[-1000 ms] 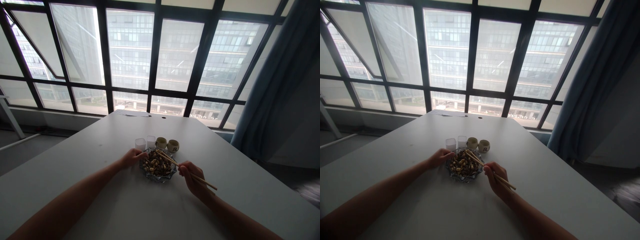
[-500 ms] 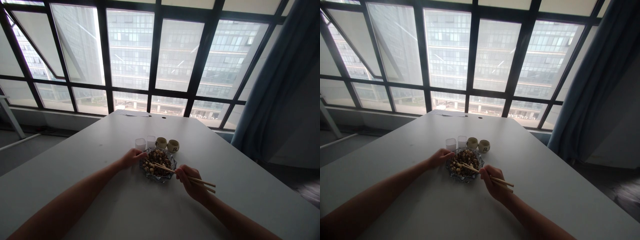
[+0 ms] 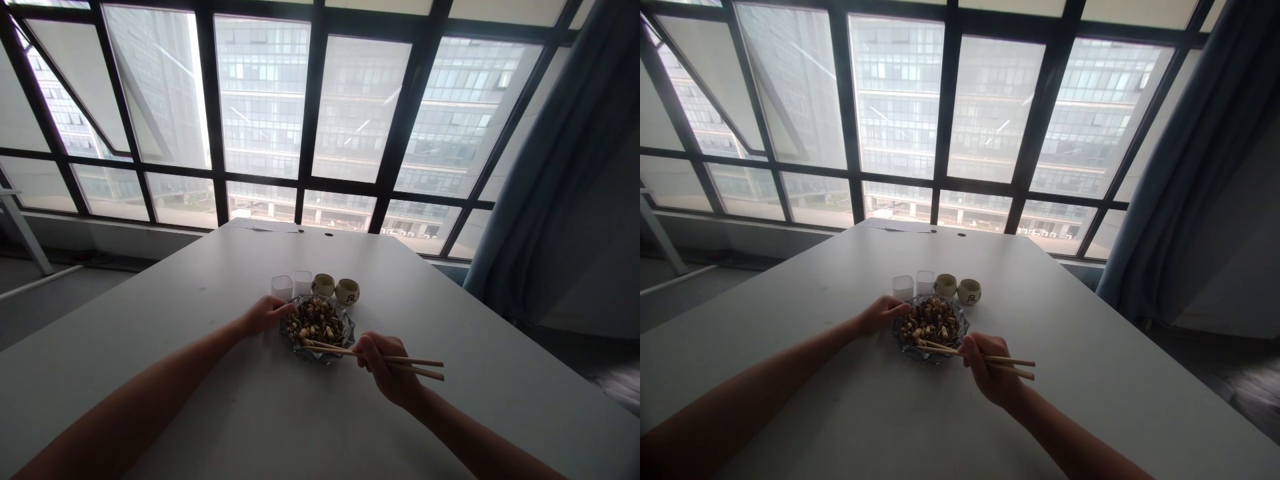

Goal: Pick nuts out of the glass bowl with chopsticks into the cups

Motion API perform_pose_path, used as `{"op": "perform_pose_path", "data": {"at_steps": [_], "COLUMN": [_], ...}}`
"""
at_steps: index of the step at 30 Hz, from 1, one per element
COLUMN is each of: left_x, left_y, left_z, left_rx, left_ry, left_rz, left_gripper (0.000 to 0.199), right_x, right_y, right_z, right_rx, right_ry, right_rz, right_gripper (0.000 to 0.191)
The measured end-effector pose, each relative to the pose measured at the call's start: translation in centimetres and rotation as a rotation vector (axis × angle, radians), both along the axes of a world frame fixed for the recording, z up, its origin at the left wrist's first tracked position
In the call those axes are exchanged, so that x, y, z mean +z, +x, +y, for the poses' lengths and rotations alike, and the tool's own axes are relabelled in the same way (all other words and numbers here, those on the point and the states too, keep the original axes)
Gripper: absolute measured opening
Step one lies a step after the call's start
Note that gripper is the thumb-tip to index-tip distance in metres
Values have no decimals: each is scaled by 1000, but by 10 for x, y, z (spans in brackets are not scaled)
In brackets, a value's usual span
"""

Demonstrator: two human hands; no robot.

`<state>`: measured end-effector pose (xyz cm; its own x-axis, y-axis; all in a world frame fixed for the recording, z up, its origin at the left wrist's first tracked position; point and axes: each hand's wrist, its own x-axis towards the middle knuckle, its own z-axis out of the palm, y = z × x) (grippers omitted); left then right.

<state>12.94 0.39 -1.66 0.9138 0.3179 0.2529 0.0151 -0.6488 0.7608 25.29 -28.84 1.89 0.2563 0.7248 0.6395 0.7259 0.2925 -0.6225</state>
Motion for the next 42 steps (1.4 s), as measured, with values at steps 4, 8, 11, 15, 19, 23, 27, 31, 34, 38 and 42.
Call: {"op": "perform_pose_path", "data": {"at_steps": [4,8,11,15,19,23,27,31,34,38,42], "left_x": [0,3,5,3,0,0,1,1,2,1,0], "left_y": [1,0,-2,-2,-1,-1,-1,-1,-1,-1,0], "left_z": [0,-3,-5,-4,-1,-1,-1,-2,-2,-2,-1], "left_rx": [10,15,10,9,4,5,8,9,2,-1,11], "left_ry": [2,-24,-37,-35,-20,-25,-31,-34,-44,-39,-28], "left_rz": [0,5,11,10,-7,-8,-1,4,1,-5,-16], "left_gripper": [64,66,67,65,65,65,65,63,63,63,63], "right_x": [-6,-12,-11,-9,-6,-1,2,2,3,3,2], "right_y": [6,12,16,19,20,24,29,29,26,25,26], "right_z": [0,1,0,0,0,0,0,-1,-1,-1,0], "right_rx": [-4,-25,-54,-84,-143,-196,-218,-196,-157,-166,-150], "right_ry": [-18,-27,-9,32,59,67,80,82,66,65,64], "right_rz": [-174,-265,-264,-266,-222,-178,-99,-115,-134,-132,-133], "right_gripper": [46,46,44,39,41,43,41,42,45,45,42]}}
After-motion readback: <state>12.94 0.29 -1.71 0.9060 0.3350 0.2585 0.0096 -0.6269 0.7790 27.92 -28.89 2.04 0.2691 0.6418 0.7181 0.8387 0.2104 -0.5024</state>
